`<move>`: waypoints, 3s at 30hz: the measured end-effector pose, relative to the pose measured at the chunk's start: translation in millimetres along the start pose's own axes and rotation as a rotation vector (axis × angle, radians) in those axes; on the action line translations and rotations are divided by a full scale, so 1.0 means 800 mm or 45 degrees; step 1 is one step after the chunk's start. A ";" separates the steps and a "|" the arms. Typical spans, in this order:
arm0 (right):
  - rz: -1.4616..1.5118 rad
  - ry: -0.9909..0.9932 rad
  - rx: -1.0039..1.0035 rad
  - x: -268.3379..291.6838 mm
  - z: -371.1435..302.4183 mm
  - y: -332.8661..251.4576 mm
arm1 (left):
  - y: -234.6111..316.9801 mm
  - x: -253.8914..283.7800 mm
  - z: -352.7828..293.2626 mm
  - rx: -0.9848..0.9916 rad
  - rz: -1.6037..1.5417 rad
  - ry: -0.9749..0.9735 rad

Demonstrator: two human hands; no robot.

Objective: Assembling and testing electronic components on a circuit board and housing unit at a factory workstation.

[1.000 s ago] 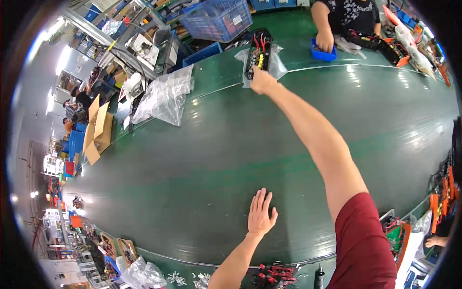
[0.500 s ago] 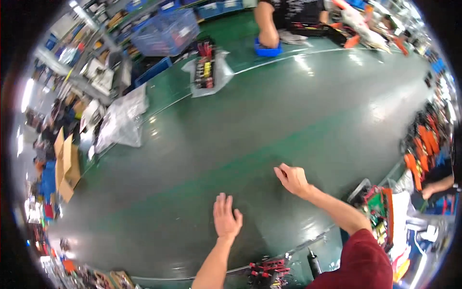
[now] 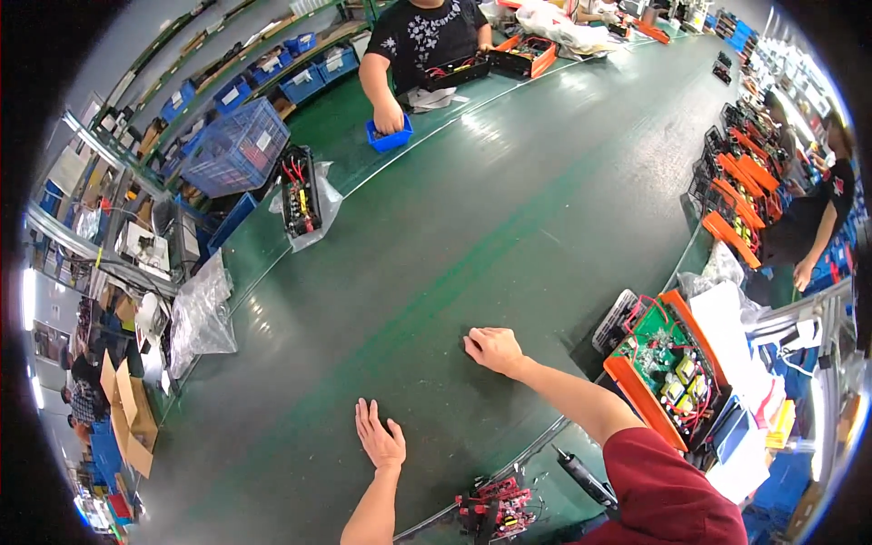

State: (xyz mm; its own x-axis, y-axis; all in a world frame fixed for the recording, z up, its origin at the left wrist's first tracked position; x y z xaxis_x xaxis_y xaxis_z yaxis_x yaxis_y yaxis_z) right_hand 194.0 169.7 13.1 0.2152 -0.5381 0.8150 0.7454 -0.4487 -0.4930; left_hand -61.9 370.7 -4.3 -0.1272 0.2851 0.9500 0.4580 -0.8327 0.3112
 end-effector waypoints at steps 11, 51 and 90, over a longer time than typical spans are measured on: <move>-0.018 -0.017 0.008 -0.025 -0.004 -0.030 | -0.031 0.008 -0.015 0.019 0.012 -0.040; 0.090 -0.127 0.036 -0.083 -0.005 -0.123 | -0.045 0.008 -0.042 0.444 -0.005 0.182; -0.242 -0.353 0.133 -0.031 0.055 -0.007 | -0.129 0.038 -0.079 0.478 0.052 0.100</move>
State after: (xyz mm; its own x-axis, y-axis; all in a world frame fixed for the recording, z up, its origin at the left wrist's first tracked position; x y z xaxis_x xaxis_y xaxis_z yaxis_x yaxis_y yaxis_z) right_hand 212.9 216.9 9.2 0.2190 -0.2315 0.9479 0.8459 -0.4391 -0.3027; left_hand -168.1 435.3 -5.8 -0.1621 0.2059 0.9650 0.7527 -0.6066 0.2559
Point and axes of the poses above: each hand's wrist, its own z-axis towards the middle knuckle, its own x-axis out of the back of the hand, y = z × x, the point moved 9 cm from there along z, towards the middle knuckle, and after that the axes turned 11 degrees about -y, right-handed, at the moved point
